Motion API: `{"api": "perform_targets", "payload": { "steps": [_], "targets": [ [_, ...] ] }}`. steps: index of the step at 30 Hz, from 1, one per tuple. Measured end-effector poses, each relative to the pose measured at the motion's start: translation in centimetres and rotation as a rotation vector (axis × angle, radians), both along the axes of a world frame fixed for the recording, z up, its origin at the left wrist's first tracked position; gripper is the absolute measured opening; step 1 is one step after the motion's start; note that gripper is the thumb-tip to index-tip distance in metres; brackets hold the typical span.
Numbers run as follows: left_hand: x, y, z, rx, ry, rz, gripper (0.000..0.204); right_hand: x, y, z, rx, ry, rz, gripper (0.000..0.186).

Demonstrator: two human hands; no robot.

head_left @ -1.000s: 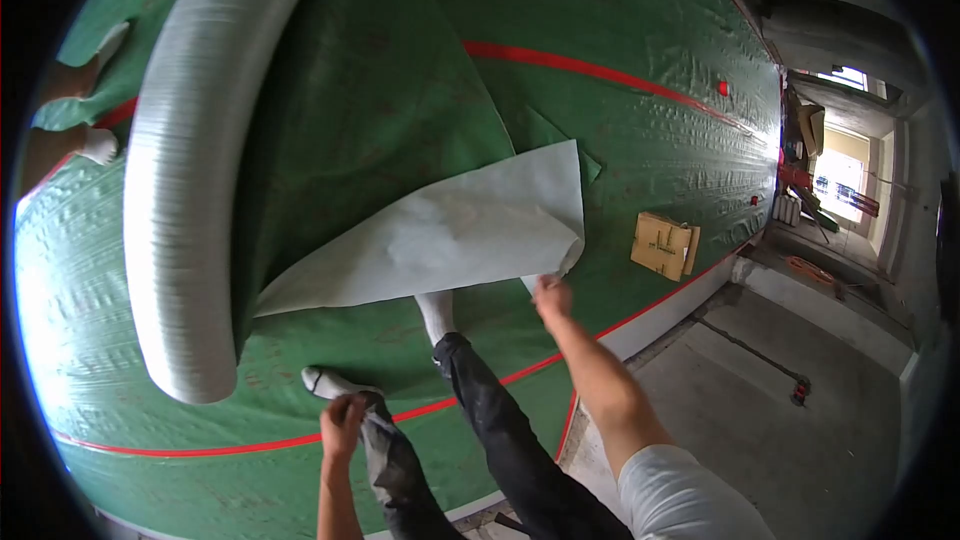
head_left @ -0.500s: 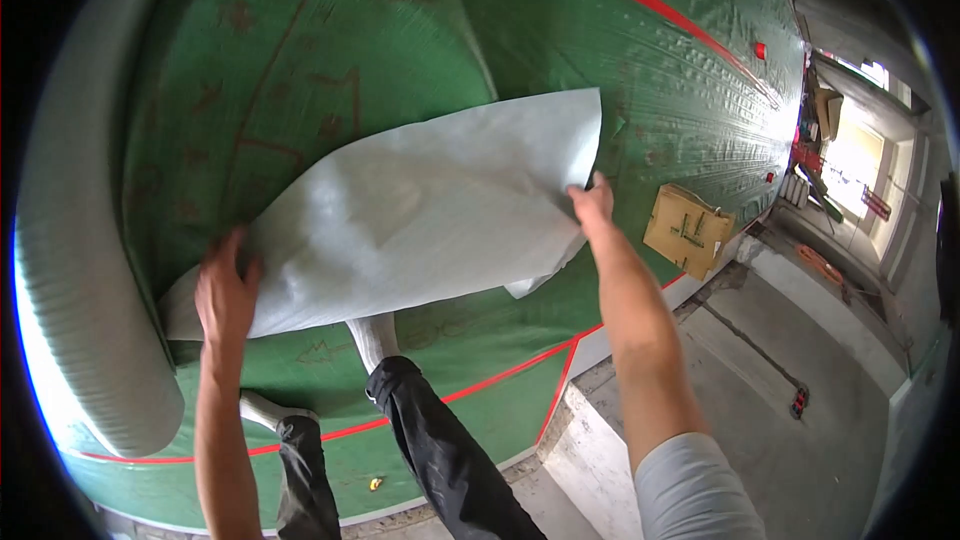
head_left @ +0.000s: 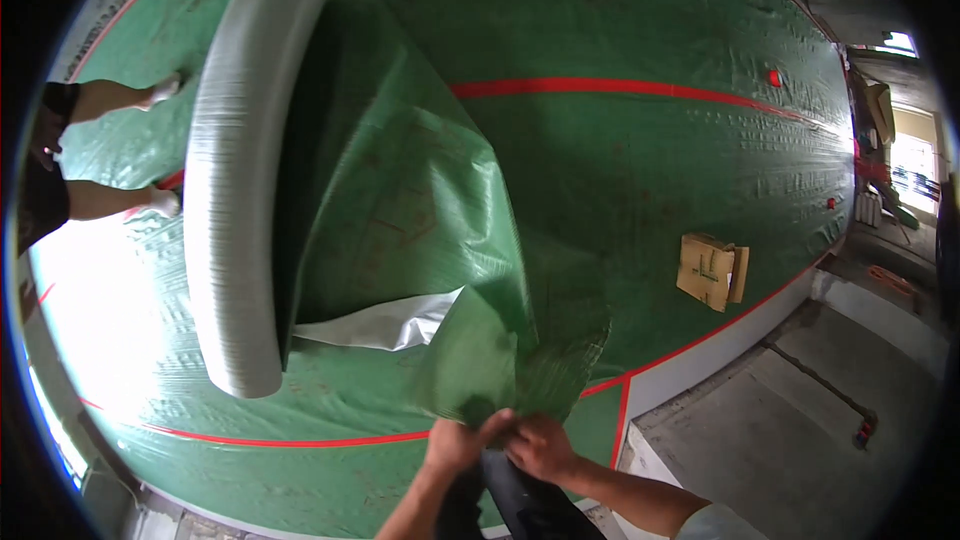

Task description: Cutting a piece of white mesh or insulation material from a large roll using a utility knife.

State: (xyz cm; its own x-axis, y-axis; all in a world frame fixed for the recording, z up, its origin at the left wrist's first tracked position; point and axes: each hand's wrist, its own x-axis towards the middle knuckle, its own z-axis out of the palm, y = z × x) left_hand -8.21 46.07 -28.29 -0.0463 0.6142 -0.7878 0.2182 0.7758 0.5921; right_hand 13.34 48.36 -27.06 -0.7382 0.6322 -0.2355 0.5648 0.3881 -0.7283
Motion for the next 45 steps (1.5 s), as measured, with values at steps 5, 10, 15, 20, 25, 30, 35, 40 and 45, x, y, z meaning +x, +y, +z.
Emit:
{"api": "perform_targets", "payload": {
  "steps": [5, 10, 15, 20, 25, 30, 35, 40, 45],
  "targets": [
    [5.1, -8.5, 1.4, -0.063, -0.03, 0.31, 0.043, 3.8, -0.1, 4.3, -0.197, 0.072, -0.11, 0.033],
    [8.5, -17.0, 4.9, -0.168, 0.025, 0.778, 0.036, 13.6, 3.2, -2.3, -0.157, -0.152, -0.795, 0.035],
    [15.0, -19.4, 6.7, -0.06, -0.037, 1.148, 0.039, 27.1, 7.4, -13.3, -0.985, -0.122, -1.279, 0.09],
    [21.0, -24.2, 8.5, -0.121, -0.06, 1.309, 0.051, 24.3, 14.0, -18.6, -1.296, 0.119, -1.286, 0.115],
    [30.2, -27.4, 7.9, -0.171, -0.054, 1.313, 0.051, 22.5, 25.0, -25.5, -1.267, 0.403, -0.863, 0.107],
    [36.5, -29.2, 10.9, -0.352, 0.194, 1.446, 0.055, 19.7, 26.7, -35.6, -1.213, -0.134, -1.166, 0.081],
    [44.1, -23.7, 8.4, -0.339, 0.069, 1.899, 0.059, 26.9, 33.1, -39.1, -0.5, -0.459, -0.737, 0.04],
    [48.1, -20.8, 3.0, -0.156, 0.043, 2.191, 0.054, 36.9, 38.4, -26.5, -0.446, -0.182, -0.986, 0.045],
    [50.0, -19.2, 3.7, -0.141, -0.058, 2.29, 0.055, 39.2, 44.8, -12.4, -0.351, 0.002, -1.004, 0.022]
  ]
}}
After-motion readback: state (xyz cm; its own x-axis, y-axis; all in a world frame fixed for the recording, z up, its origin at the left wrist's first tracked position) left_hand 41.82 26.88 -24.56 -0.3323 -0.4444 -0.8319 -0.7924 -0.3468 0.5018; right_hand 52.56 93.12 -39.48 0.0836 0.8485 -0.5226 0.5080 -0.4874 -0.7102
